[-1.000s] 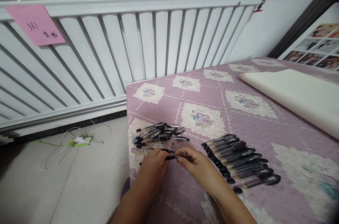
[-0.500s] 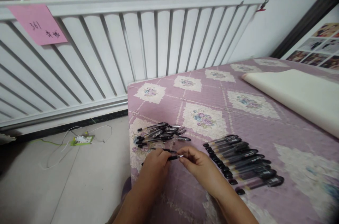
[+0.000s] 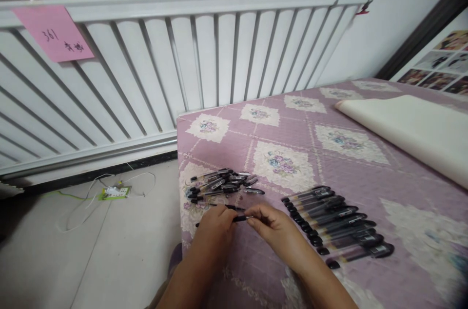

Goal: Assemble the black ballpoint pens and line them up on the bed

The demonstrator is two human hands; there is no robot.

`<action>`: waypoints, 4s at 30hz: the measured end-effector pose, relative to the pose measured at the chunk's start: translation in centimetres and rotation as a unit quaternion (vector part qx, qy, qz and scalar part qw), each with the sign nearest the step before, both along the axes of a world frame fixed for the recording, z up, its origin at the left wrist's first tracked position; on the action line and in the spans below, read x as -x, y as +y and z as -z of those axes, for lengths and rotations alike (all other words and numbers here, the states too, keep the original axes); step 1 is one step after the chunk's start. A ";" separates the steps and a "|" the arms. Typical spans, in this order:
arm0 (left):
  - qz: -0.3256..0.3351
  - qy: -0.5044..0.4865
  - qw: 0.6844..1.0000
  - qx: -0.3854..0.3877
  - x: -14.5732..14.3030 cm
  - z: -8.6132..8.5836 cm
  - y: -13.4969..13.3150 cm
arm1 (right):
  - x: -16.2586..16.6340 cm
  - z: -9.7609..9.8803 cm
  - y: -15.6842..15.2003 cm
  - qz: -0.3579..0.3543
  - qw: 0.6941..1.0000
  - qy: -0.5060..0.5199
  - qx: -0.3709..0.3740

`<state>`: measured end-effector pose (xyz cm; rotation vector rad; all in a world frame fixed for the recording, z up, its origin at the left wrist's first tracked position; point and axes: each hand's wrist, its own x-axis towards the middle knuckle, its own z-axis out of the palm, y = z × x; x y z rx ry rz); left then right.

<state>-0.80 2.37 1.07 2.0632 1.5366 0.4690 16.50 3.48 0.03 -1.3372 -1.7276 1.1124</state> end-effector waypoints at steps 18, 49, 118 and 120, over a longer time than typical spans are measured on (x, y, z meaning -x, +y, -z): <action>0.000 -0.023 1.000 -0.006 -0.5 0.4 -0.1 | -0.1 0.1 -0.4 0.023 0.998 -0.021 -0.046; -0.019 0.026 0.999 -0.020 0.1 0.0 0.1 | -0.2 -0.2 -0.4 0.056 0.993 -0.087 -0.063; -0.070 -0.117 0.987 -0.085 0.4 0.5 -0.2 | -0.4 1.3 -0.2 0.105 0.886 -0.414 -0.180; -0.071 -0.107 0.988 -0.087 0.5 0.7 -0.1 | -0.6 1.3 -0.3 0.099 0.900 -0.379 -0.192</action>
